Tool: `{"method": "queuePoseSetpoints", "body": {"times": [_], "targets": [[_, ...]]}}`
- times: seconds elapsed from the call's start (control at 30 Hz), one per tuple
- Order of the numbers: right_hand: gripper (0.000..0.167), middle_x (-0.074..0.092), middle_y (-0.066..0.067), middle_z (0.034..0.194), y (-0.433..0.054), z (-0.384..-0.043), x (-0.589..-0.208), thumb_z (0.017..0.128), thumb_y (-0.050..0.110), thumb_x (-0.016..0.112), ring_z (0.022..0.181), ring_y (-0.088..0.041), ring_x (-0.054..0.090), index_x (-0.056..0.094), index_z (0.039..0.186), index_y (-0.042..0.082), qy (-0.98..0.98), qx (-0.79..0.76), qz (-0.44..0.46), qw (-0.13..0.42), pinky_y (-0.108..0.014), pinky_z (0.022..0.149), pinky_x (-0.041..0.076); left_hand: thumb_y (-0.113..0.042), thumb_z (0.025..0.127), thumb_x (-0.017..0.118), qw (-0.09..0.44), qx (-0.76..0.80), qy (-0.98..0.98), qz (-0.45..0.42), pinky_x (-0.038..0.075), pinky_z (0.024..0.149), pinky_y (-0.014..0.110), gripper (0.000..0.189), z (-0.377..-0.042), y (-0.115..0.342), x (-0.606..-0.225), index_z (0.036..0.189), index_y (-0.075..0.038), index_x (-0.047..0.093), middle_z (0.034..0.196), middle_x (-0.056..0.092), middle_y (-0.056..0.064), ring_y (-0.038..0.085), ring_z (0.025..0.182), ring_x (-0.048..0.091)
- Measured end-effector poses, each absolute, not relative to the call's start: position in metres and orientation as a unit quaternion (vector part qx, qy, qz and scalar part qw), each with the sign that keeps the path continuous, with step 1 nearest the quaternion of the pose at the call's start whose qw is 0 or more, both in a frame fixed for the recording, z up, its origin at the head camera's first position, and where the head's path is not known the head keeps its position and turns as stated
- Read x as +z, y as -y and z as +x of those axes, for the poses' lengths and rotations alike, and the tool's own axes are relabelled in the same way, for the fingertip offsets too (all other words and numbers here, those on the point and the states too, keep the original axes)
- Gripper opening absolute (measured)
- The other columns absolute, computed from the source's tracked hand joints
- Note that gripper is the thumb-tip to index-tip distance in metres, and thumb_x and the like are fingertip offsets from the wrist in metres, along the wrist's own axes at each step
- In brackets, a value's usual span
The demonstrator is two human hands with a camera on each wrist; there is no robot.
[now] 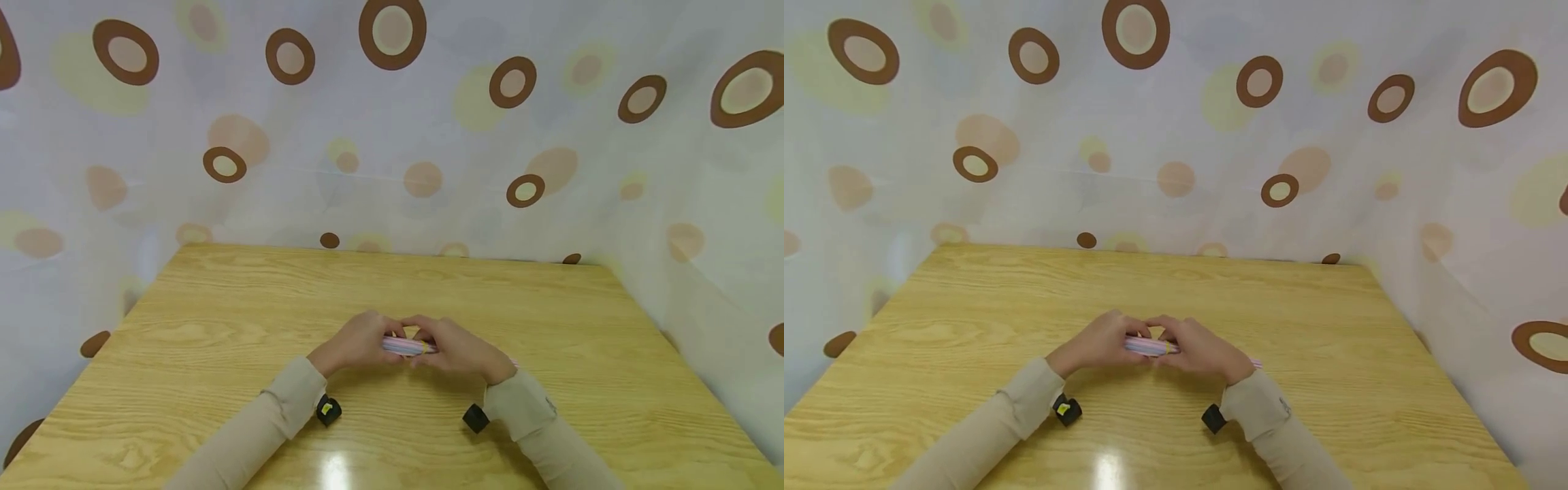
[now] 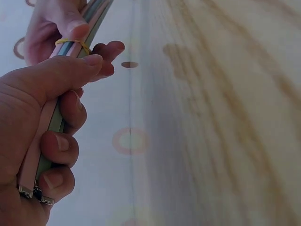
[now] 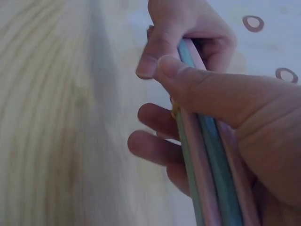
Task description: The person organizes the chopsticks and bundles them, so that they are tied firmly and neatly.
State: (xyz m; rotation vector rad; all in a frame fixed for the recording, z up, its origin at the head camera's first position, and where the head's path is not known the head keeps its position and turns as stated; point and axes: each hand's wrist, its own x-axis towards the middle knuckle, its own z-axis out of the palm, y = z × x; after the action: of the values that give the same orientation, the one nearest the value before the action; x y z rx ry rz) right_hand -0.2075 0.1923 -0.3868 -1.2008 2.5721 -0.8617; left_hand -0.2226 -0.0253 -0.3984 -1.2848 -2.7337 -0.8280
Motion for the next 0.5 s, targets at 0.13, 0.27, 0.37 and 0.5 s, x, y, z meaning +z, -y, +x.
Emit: {"method": "queuePoseSetpoints", "body": {"times": [0.13, 0.27, 0.37, 0.5], "targets": [[0.032, 0.068, 0.001, 0.086, -0.202, -0.211, -0.385, 0.090, 0.016, 0.069, 0.066, 0.000, 0.052, 0.056, 0.117, 0.005, -0.881, -0.280, -0.375, 0.072, -0.022, 0.064, 0.045, -0.024, 0.077, 0.081, 0.011, -0.262, 0.883, -0.389, 0.046, 0.063, 0.021, 0.026, -0.228, 0.036, -0.395, 0.098, -0.010, 0.073, 0.085, 0.071, 0.001, 0.006, 0.068, 0.057], [0.011, 0.060, 0.005, 0.072, -0.212, -0.214, -0.378, 0.093, 0.018, 0.065, 0.054, 0.000, 0.040, 0.059, 0.095, 0.008, -0.896, -0.261, -0.356, 0.032, -0.020, 0.053, 0.038, -0.026, 0.076, 0.082, 0.035, -0.245, 0.896, -0.368, 0.046, 0.061, 0.023, 0.027, -0.235, 0.049, -0.385, 0.096, -0.011, 0.072, 0.081, 0.070, 0.000, 0.006, 0.065, 0.057], [0.012, 0.053, 0.007, 0.065, -0.218, -0.215, -0.372, 0.094, 0.022, 0.063, 0.050, -0.001, 0.034, 0.060, 0.092, 0.010, -0.904, -0.259, -0.339, 0.029, -0.020, 0.050, 0.033, -0.028, 0.077, 0.081, 0.046, -0.213, 0.906, -0.362, 0.046, 0.061, 0.024, 0.026, -0.238, 0.056, -0.378, 0.094, -0.013, 0.071, 0.081, 0.069, -0.001, 0.007, 0.064, 0.056], [0.015, 0.050, 0.007, 0.063, -0.222, -0.217, -0.369, 0.095, 0.026, 0.061, 0.049, -0.002, 0.033, 0.062, 0.090, 0.012, -0.905, -0.271, -0.325, 0.051, -0.021, 0.050, 0.033, -0.030, 0.078, 0.080, 0.048, -0.171, 0.917, -0.356, 0.045, 0.060, 0.026, 0.024, -0.240, 0.060, -0.373, 0.092, -0.013, 0.070, 0.081, 0.069, -0.001, 0.007, 0.063, 0.055]]}}
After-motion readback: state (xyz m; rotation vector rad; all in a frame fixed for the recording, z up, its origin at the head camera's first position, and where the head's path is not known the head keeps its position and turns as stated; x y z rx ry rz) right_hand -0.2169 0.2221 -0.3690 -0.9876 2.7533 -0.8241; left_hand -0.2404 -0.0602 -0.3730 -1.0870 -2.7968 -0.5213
